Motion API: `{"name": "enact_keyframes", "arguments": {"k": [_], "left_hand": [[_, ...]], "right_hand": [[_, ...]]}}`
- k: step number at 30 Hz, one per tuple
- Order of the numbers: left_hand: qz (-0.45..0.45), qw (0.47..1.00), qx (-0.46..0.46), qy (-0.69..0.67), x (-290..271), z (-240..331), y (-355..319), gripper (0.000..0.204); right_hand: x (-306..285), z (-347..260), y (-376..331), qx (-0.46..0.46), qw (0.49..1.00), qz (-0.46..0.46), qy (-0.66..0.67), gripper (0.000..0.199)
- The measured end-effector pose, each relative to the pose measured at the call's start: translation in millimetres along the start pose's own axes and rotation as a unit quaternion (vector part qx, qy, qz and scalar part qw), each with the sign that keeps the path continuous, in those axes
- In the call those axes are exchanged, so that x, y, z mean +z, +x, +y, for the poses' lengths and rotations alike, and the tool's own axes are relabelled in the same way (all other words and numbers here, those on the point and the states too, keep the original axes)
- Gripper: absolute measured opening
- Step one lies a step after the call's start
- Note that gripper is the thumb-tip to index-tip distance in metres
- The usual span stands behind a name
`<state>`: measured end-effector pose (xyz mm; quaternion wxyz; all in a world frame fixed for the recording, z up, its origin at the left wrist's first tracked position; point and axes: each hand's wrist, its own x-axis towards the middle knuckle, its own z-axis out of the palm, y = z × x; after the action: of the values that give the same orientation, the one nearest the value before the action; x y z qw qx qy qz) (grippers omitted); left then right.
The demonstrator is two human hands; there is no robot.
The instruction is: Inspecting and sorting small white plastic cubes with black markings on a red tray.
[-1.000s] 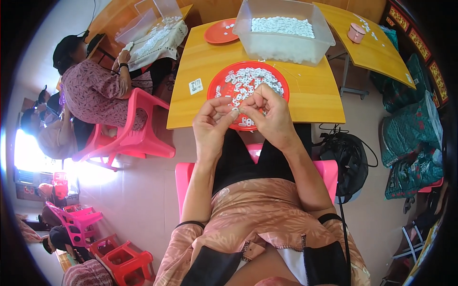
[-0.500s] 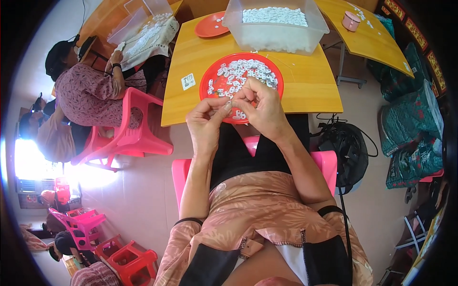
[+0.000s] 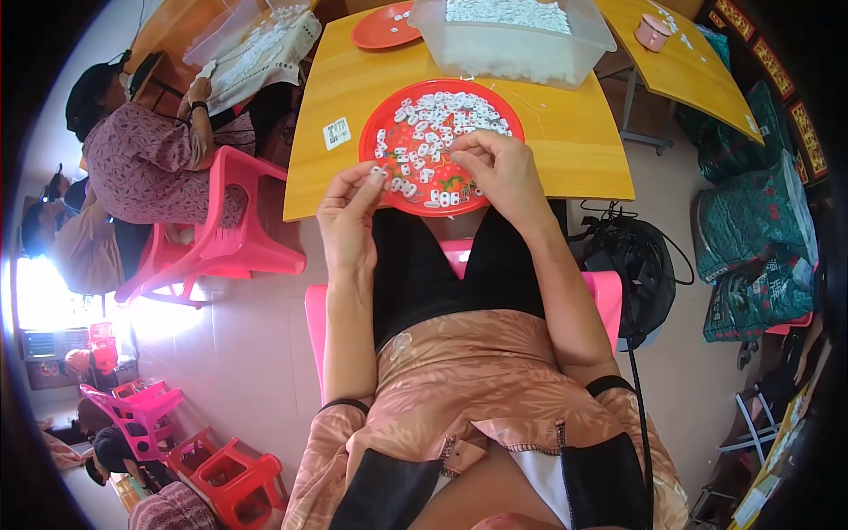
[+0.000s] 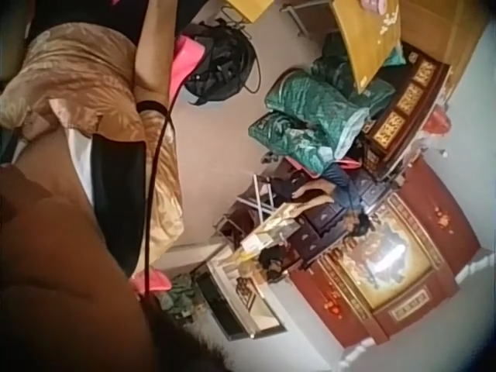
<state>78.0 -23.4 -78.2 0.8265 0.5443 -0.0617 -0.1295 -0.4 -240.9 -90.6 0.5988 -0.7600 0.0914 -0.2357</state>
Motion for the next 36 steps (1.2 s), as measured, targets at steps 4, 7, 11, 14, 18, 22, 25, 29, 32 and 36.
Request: {"name": "enact_keyframes", "arguments": {"k": [4,7,11,14,18,22,25,29,32,36], "left_hand": [[0.027,0.999,-0.002,-0.019,-25.8,-2.9,6.1,0.022],[0.025,0.999,-0.011,-0.028,-29.9,-6.0,7.1,0.022],[0.006,0.999,-0.017,-0.035,-34.9,-6.7,6.4,0.022],[0.008,0.999,-0.019,-0.037,-34.8,-4.3,5.3,0.023],[0.016,0.999,-0.024,-0.036,-35.9,-1.7,4.0,0.022],[-0.001,0.999,-0.032,-0.039,-35.0,-6.2,4.1,0.022],[-0.006,0.999,-0.037,-0.037,-32.3,-4.7,3.2,0.022],[-0.022,0.998,-0.039,-0.039,-29.6,-4.5,3.2,0.021],[-0.022,0.998,-0.037,-0.046,-26.1,-4.3,1.4,0.021],[-0.037,0.997,-0.033,-0.066,-17.4,0.4,-3.3,0.021]], "right_hand": [[22.5,13.9,-2.0,-0.098,0.977,-0.023,-0.19,0.01],[46.0,28.9,1.3,-0.112,0.969,-0.06,-0.211,0.013],[71.4,30.4,9.8,-0.149,0.937,-0.139,-0.284,0.015],[78.8,27.9,14.6,-0.141,0.908,-0.174,-0.356,0.014],[79.9,27.5,18.0,-0.1,0.904,-0.169,-0.379,0.015],[80.1,36.3,17.5,-0.126,0.904,-0.17,-0.373,0.016],[77.3,37.9,16.8,-0.137,0.924,-0.159,-0.321,0.015],[71.7,32.6,15.8,-0.159,0.948,-0.132,-0.243,0.014],[65.5,17.1,13.0,-0.083,0.974,-0.135,-0.162,0.013],[56.9,-5.7,1.1,0.008,0.995,-0.097,0.002,0.013]]}}
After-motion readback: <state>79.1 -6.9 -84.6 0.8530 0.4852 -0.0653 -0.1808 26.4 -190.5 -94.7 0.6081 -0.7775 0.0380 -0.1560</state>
